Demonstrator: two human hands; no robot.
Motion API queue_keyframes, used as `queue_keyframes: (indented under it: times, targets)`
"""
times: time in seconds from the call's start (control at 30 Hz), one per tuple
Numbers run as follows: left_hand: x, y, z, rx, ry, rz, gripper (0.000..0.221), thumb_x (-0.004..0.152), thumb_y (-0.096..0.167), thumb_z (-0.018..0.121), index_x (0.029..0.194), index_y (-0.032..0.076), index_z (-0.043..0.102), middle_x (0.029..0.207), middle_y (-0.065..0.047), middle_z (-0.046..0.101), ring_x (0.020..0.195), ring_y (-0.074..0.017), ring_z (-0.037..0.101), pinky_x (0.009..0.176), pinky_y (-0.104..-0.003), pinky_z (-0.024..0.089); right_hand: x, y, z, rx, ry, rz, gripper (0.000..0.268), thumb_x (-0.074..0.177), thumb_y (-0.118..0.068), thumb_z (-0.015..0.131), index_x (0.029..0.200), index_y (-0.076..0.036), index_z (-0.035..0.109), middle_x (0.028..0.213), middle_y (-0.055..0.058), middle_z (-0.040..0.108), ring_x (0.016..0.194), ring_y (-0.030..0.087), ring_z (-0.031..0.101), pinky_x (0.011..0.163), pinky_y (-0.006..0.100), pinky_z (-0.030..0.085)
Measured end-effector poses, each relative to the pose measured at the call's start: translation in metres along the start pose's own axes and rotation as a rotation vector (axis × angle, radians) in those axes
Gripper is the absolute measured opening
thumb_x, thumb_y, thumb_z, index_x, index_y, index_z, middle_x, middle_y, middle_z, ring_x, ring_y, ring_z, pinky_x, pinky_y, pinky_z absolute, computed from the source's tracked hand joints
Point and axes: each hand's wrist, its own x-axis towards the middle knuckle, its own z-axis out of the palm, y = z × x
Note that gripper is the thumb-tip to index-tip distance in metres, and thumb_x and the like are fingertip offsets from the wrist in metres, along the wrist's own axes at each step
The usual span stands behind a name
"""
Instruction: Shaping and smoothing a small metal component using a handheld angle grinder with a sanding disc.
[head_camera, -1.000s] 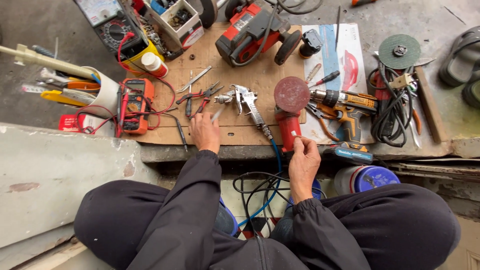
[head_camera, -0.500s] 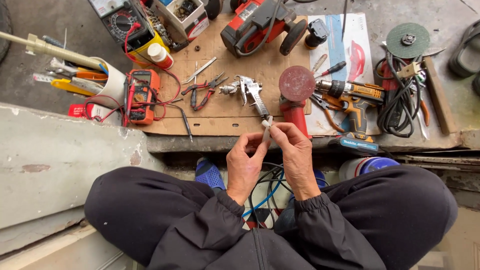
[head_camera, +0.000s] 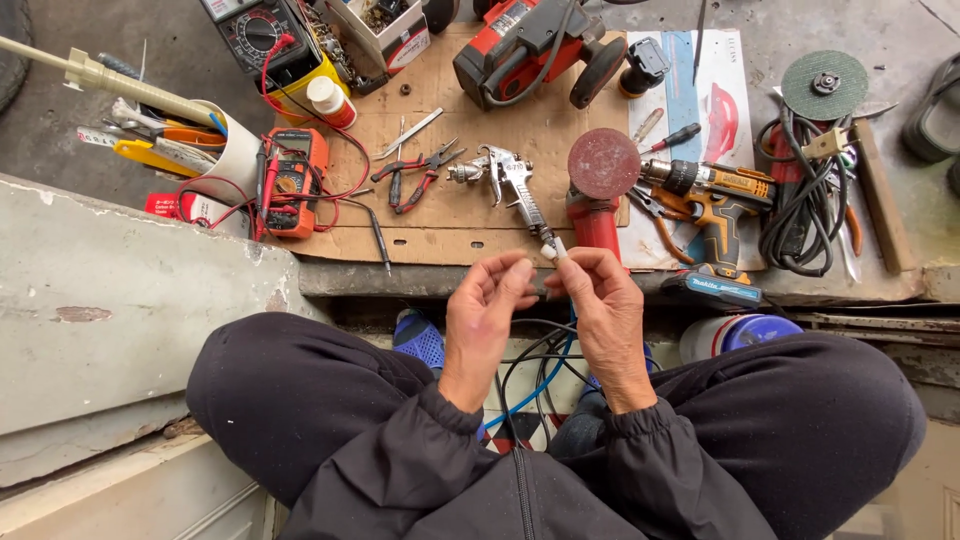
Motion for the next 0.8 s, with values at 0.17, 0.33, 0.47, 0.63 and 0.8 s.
queue_keyframes:
  times: [0.17, 0.33, 0.47, 0.63, 0.8]
  targets:
    - [0.01, -0.007, 0.001, -0.273, 0.004, -0.19, 0.032, 0.1, 0.029, 0.085, 0.121, 0.006, 0.081, 0.104, -0.008, 0.084, 0.093, -0.0119, 0.077, 0.09, -0.027, 0.066, -0.009, -0.011, 0.01, -0.323, -0.032, -0.292, 0.006, 0.11, -0.012, 0.076, 0.108, -0.006, 0.077, 0.097, 0.01, 0.075, 0.081, 0.014, 0.066, 0.081, 0.033, 0.06]
    - [0.021, -0.007, -0.003, -0.364, 0.038, -0.222, 0.027, 0.102, 0.031, 0.083, 0.119, 0.009, 0.08, 0.108, -0.009, 0.085, 0.096, -0.0135, 0.08, 0.092, -0.027, 0.066, -0.011, -0.008, 0.009, -0.31, -0.056, -0.21, 0.01, 0.109, -0.014, 0.078, 0.118, -0.009, 0.077, 0.094, 0.006, 0.071, 0.084, 0.011, 0.064, 0.083, 0.032, 0.061]
    - [0.036, -0.01, -0.016, -0.397, 0.057, -0.173, 0.028, 0.103, 0.033, 0.081, 0.116, 0.009, 0.074, 0.112, -0.017, 0.086, 0.101, -0.022, 0.084, 0.093, -0.033, 0.069, -0.015, -0.009, 0.003, -0.187, -0.077, -0.062, 0.022, 0.105, -0.009, 0.08, 0.126, -0.006, 0.073, 0.1, 0.012, 0.08, 0.084, 0.013, 0.068, 0.084, 0.034, 0.062]
    - [0.031, -0.004, -0.014, -0.378, 0.029, -0.191, 0.032, 0.102, 0.033, 0.082, 0.119, 0.008, 0.072, 0.11, -0.018, 0.085, 0.099, -0.0224, 0.085, 0.09, -0.034, 0.07, -0.012, -0.004, 0.0, -0.229, -0.077, -0.067, 0.022, 0.104, -0.01, 0.081, 0.125, -0.007, 0.077, 0.103, 0.014, 0.083, 0.087, 0.013, 0.07, 0.086, 0.034, 0.064]
    - [0.028, -0.004, -0.014, -0.375, 0.026, -0.198, 0.034, 0.102, 0.032, 0.082, 0.12, 0.007, 0.071, 0.111, -0.018, 0.085, 0.098, -0.0216, 0.084, 0.09, -0.033, 0.07, -0.012, -0.007, -0.001, -0.24, -0.082, -0.042, 0.021, 0.105, -0.011, 0.081, 0.126, -0.007, 0.079, 0.107, 0.014, 0.083, 0.094, 0.013, 0.072, 0.091, 0.034, 0.065]
